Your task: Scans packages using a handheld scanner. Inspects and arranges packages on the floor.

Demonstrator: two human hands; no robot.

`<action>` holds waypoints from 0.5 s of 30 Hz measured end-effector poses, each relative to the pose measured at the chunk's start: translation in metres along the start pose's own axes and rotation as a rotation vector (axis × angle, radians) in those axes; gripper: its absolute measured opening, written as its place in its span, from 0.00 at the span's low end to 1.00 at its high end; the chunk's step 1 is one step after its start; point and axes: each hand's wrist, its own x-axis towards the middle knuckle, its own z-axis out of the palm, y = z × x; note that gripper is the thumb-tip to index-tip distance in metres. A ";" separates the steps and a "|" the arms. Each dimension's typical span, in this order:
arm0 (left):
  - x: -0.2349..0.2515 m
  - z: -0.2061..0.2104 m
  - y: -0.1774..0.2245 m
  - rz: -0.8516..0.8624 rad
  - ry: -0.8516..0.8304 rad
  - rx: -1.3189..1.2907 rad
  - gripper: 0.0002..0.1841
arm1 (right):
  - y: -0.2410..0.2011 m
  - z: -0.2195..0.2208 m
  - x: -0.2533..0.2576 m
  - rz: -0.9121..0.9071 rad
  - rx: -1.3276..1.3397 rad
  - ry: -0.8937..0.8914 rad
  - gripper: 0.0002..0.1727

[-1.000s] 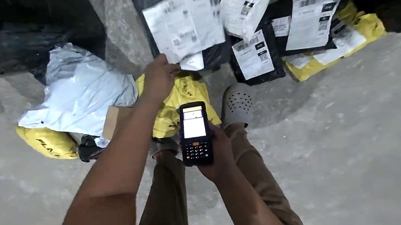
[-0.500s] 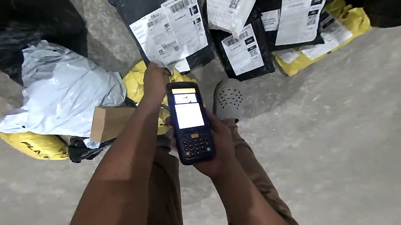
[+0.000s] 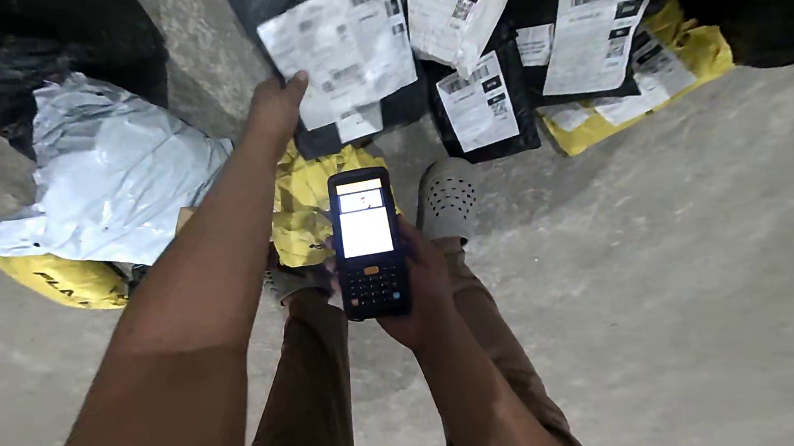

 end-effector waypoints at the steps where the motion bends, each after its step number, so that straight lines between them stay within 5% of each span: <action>1: -0.010 0.001 0.027 0.075 -0.033 -0.018 0.27 | 0.001 -0.001 0.001 -0.018 -0.021 0.042 0.34; 5: -0.073 0.032 0.132 0.430 -0.275 -0.180 0.15 | 0.010 -0.007 0.001 -0.022 -0.101 0.177 0.33; 9: -0.121 0.051 0.188 0.683 -0.566 -0.355 0.09 | 0.012 -0.005 0.001 -0.026 -0.141 0.200 0.32; 12: -0.128 0.047 0.183 0.716 -0.569 -0.243 0.10 | 0.008 -0.006 -0.003 -0.046 -0.118 0.148 0.33; 15: -0.108 0.019 0.122 0.550 -0.477 0.178 0.16 | 0.003 -0.007 -0.006 -0.062 -0.076 0.081 0.32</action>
